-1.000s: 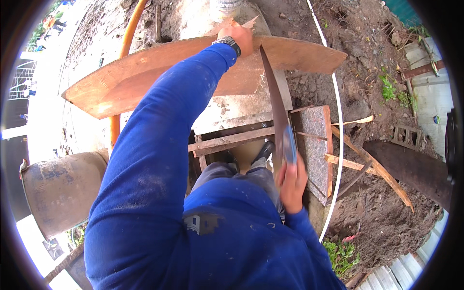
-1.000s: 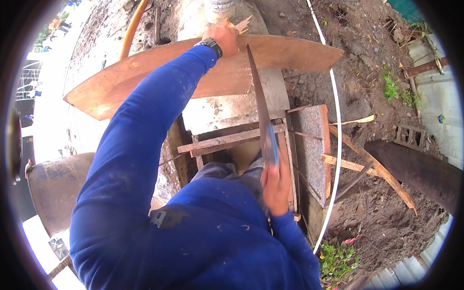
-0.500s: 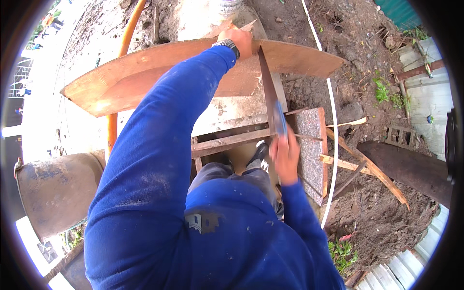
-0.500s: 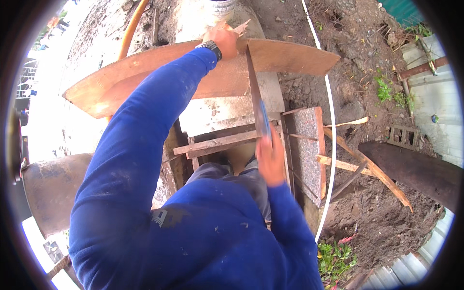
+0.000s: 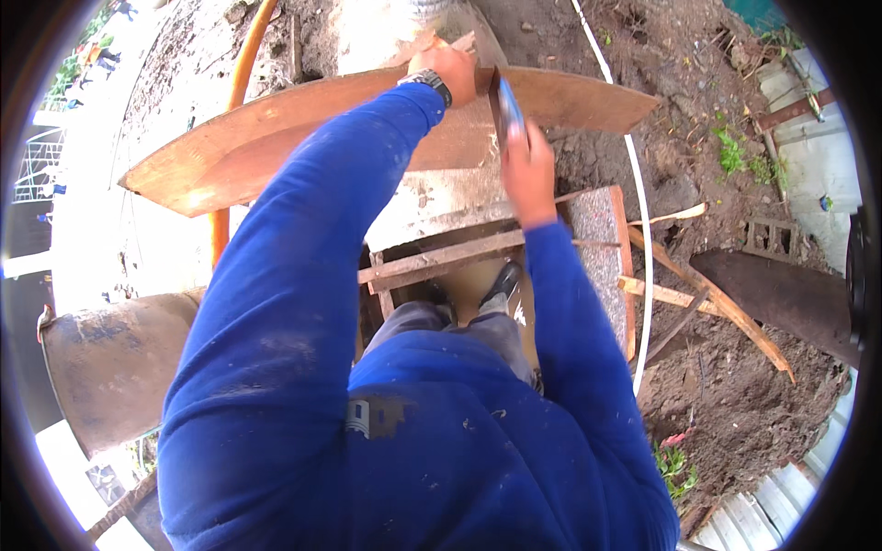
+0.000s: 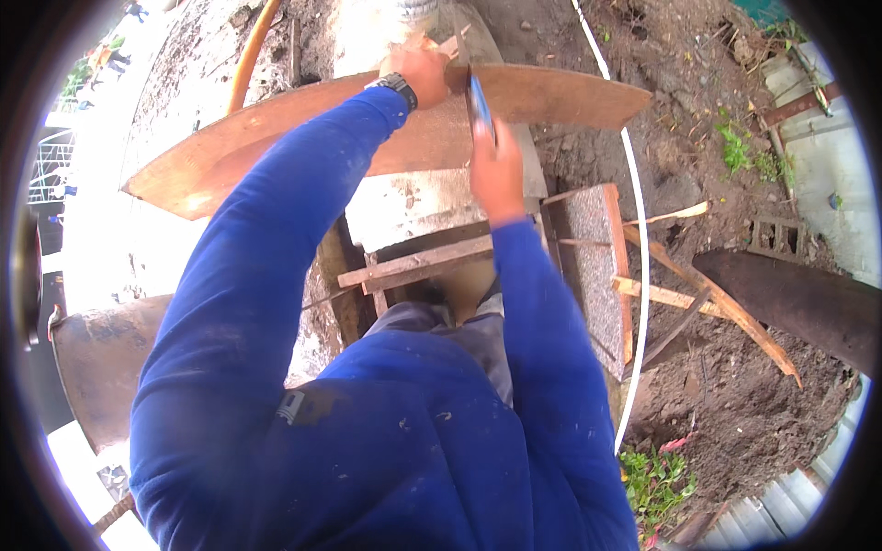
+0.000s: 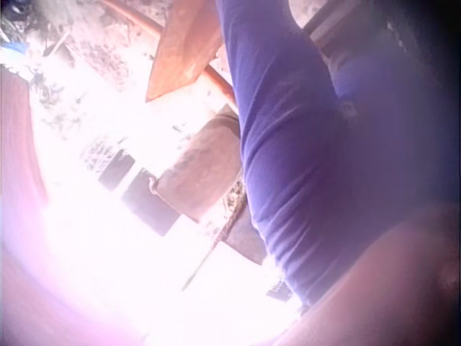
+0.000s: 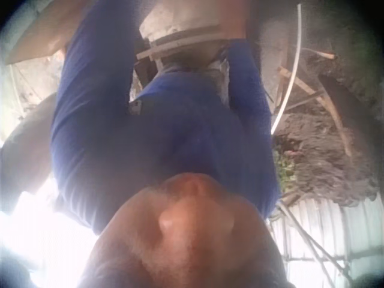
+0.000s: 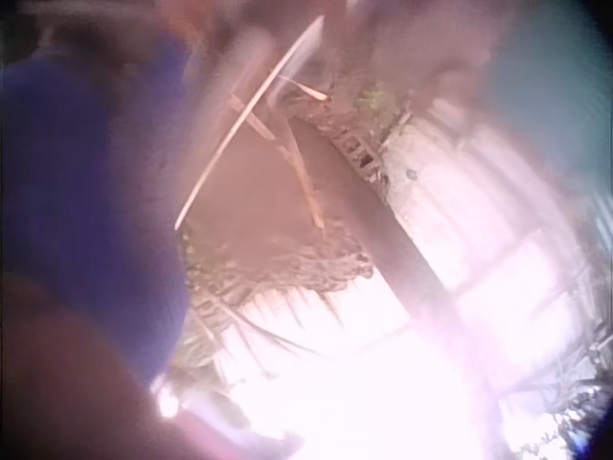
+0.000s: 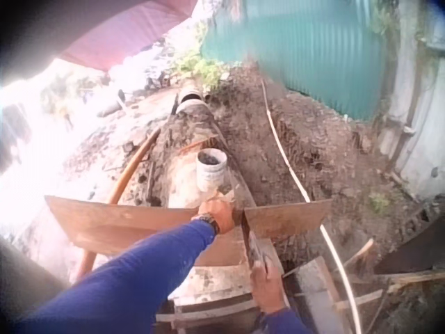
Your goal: The person measures a wooden plank with a tape measure, marks it, and then uses a hand saw to cut the plank. The cut piece is then placed into a gap between two large concrete pipes.
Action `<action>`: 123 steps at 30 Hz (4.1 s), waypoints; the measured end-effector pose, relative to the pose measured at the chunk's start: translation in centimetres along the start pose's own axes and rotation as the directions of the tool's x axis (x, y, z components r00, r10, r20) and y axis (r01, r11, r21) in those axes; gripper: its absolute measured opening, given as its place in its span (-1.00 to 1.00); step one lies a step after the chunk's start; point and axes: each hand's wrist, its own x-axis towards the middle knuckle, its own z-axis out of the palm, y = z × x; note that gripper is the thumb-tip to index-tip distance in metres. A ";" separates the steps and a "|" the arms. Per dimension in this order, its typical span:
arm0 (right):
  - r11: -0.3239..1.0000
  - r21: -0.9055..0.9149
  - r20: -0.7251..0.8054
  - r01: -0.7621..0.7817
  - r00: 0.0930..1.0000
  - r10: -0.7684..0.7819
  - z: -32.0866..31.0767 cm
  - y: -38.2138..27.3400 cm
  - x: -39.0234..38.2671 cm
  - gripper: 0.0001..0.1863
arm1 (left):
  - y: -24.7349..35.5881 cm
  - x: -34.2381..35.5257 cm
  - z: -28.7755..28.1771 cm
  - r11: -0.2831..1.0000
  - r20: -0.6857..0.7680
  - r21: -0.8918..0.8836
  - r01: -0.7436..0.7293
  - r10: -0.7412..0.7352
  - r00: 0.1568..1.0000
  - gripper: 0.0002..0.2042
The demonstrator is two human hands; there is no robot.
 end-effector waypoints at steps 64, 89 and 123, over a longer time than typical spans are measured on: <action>0.948 0.265 -0.037 0.175 0.985 -0.171 2.2 4.7 5.2 -0.48 | -0.4 1.8 -0.7 0.997 -0.179 -0.048 -0.058 0.049 0.983 -0.70; 0.965 0.142 0.091 -0.221 0.974 0.209 -8.5 -0.5 -16.8 -0.35 | -1.4 6.0 -0.1 0.994 -0.018 0.087 0.061 -0.060 0.998 -0.46; 0.937 0.276 0.099 -0.215 0.976 0.195 -6.9 0.8 -19.2 -0.36 | -2.2 5.0 -0.6 0.999 -0.059 -0.046 -0.002 -0.001 0.998 -0.64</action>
